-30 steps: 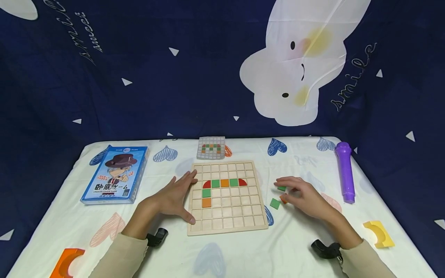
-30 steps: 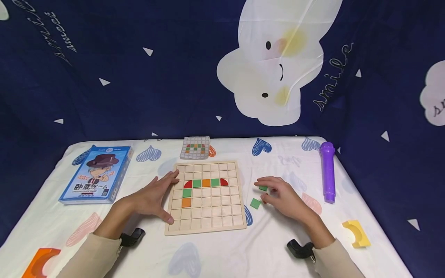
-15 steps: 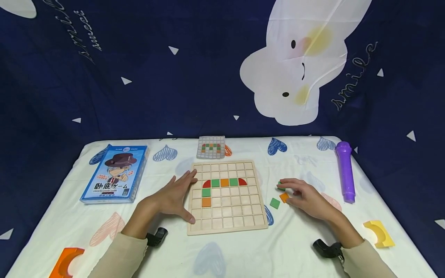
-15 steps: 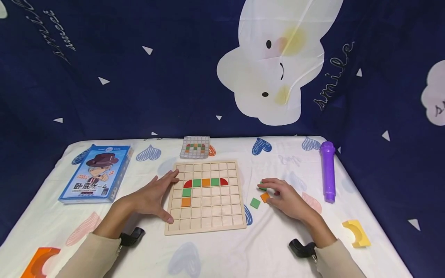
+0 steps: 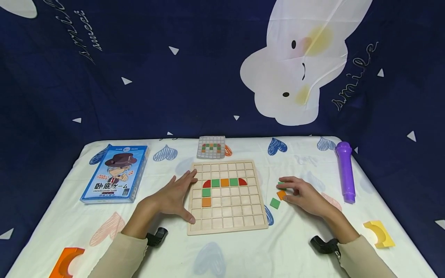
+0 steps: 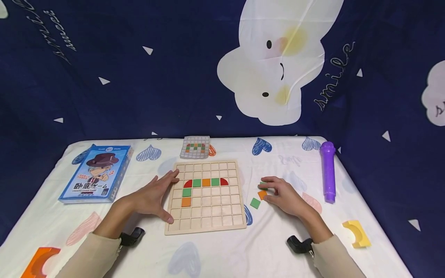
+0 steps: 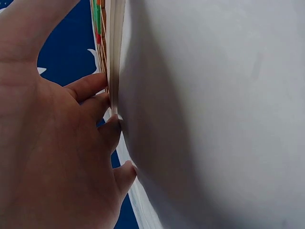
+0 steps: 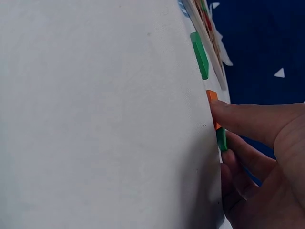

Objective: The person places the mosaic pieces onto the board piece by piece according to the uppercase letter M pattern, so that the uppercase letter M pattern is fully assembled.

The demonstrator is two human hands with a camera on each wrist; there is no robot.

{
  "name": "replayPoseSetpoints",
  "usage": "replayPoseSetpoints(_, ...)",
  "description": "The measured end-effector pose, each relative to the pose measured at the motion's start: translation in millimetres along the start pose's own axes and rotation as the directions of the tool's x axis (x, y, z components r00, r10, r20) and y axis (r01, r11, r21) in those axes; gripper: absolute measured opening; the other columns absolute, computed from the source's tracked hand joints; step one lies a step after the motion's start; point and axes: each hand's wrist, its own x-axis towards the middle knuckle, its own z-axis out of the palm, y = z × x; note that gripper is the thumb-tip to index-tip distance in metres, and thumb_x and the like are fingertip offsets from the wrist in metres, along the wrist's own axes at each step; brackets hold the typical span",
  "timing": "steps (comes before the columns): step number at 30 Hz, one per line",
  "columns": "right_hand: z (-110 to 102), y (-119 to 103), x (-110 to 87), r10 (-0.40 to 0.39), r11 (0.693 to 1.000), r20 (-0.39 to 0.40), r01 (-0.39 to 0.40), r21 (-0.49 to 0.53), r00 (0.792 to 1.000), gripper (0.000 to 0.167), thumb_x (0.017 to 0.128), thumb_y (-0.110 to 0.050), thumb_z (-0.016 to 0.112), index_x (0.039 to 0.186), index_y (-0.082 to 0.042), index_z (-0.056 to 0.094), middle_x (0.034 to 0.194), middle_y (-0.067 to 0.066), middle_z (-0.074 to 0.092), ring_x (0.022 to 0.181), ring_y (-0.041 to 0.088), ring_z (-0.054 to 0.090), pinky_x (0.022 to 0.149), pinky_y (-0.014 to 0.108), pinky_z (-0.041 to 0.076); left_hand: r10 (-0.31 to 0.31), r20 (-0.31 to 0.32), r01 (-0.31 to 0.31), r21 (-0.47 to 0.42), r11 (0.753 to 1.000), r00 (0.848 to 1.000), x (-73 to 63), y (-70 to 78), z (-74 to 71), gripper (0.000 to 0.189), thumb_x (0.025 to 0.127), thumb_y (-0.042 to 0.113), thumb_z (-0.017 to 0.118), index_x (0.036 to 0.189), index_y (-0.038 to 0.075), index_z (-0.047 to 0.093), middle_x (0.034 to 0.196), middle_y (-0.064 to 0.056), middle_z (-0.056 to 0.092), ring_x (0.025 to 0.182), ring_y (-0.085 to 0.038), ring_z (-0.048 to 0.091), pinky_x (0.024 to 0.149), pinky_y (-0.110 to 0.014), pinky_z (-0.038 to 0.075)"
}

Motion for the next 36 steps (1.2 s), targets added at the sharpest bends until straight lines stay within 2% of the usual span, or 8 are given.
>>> replayPoseSetpoints(3, -0.3, -0.3, 0.6, 0.011, 1.000, -0.006, -0.011, 0.002, 1.000, 0.032, 0.090, -0.007, 0.074, 0.122, -0.009, 0.074, 0.142, 0.016, 0.062, 0.102, 0.016, 0.058, 0.078, 0.021, 0.047, 0.005, -0.003, -0.005, 0.003, 1.000, 1.000, -0.6, 0.1, 0.0, 0.149, 0.053, 0.059, 0.095, 0.163, 0.001, 0.013, 0.167, -0.013, 0.034, 0.162, -0.038, 0.010, 0.128, -0.068, 0.009)
replayPoseSetpoints(6, 0.4, 0.4, 0.6, 0.019, 1.000, -0.016, -0.019, -0.003, 1.000, 0.033, 0.089, -0.008, 0.075, 0.122, -0.009, 0.074, 0.140, 0.015, 0.064, 0.095, 0.011, 0.057, 0.077, 0.020, 0.048, 0.003, 0.002, -0.003, 0.000, 1.000, 1.000, -0.4, 0.1, 0.3, 0.150, 0.053, 0.059, 0.095, 0.163, 0.001, 0.011, 0.166, -0.012, 0.037, 0.162, -0.038, 0.010, 0.128, -0.067, 0.008)
replayPoseSetpoints(19, 1.5, 0.6, 2.8, 0.023, 1.000, -0.050, -0.024, -0.008, 0.998, 0.025, 0.090, -0.007, 0.075, 0.115, -0.008, 0.078, 0.127, 0.012, 0.069, 0.100, 0.014, 0.060, 0.076, 0.019, 0.048, -0.013, 0.005, 0.013, 0.000, 1.000, 1.000, -0.3, -1.0, 1.9, 0.150, 0.053, 0.058, 0.096, 0.163, 0.002, 0.011, 0.164, -0.009, 0.040, 0.162, -0.036, 0.009, 0.129, -0.066, 0.007)
replayPoseSetpoints(27, 2.6, -1.2, 3.8, 0.033, 0.999, -0.081, -0.034, -0.005, 0.996, 0.019, 0.089, -0.009, 0.077, 0.108, -0.011, 0.080, 0.119, 0.008, 0.071, 0.103, 0.011, 0.060, 0.077, 0.018, 0.048, -0.007, 0.005, 0.007, -0.015, 1.000, 1.000, -0.8, 0.0, 0.7, 0.152, 0.052, 0.058, 0.096, 0.163, 0.002, 0.008, 0.162, -0.009, 0.044, 0.162, -0.036, 0.009, 0.129, -0.067, 0.007)
replayPoseSetpoints(36, 3.0, -0.6, 6.2, 0.049, 0.998, -0.087, -0.052, -0.031, 0.995, 0.020, 0.090, -0.009, 0.076, 0.110, -0.012, 0.080, 0.118, 0.004, 0.073, 0.109, 0.016, 0.066, 0.086, 0.015, 0.053, -0.006, 0.005, 0.007, -0.017, 1.000, 1.000, -1.6, 1.2, -0.4, 0.151, 0.052, 0.058, 0.096, 0.163, 0.001, 0.011, 0.164, -0.010, 0.041, 0.162, -0.036, 0.009, 0.129, -0.067, 0.007)
